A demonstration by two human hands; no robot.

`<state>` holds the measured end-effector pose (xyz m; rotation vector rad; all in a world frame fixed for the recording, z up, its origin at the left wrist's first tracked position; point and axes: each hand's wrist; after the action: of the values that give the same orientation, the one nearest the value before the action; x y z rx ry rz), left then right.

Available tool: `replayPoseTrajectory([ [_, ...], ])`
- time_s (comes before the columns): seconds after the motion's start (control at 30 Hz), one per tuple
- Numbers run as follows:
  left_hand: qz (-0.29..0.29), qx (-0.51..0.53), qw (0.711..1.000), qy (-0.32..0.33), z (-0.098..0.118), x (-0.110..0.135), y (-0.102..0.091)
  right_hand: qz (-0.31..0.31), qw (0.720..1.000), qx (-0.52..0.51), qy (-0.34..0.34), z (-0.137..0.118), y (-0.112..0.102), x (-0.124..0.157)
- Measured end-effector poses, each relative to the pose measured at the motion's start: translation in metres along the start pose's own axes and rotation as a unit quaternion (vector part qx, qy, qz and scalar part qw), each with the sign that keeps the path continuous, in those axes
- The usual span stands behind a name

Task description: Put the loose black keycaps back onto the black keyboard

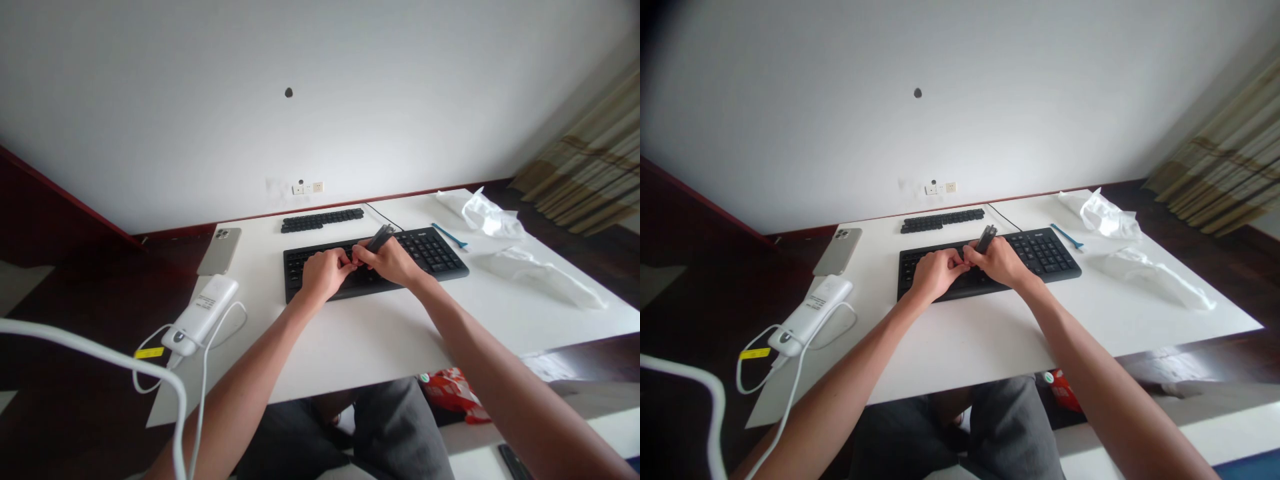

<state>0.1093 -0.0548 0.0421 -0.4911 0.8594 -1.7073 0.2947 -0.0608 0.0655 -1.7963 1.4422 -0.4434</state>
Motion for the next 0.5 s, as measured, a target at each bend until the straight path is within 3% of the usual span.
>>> replayPoseTrajectory([
  [0.33, 0.0, 0.022, 1.0, 0.002, 0.003, 0.002, 0.0, -0.008, 0.988, -0.149, 0.047, 0.025, 0.003, 0.0],
  [0.5, -0.015, 0.027, 0.999, -0.007, 0.005, 0.002, -0.003, 0.015, 0.988, -0.149, 0.04, 0.023, 0.005, 0.001],
])
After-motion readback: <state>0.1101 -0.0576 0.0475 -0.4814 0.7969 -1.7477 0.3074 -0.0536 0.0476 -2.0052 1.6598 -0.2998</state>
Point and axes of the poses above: each hand's wrist, its own x-axis away from the middle knuckle, its own y-axis out of the palm, z = x × y, and after that the axes turned 8 degrees about x, right-handed
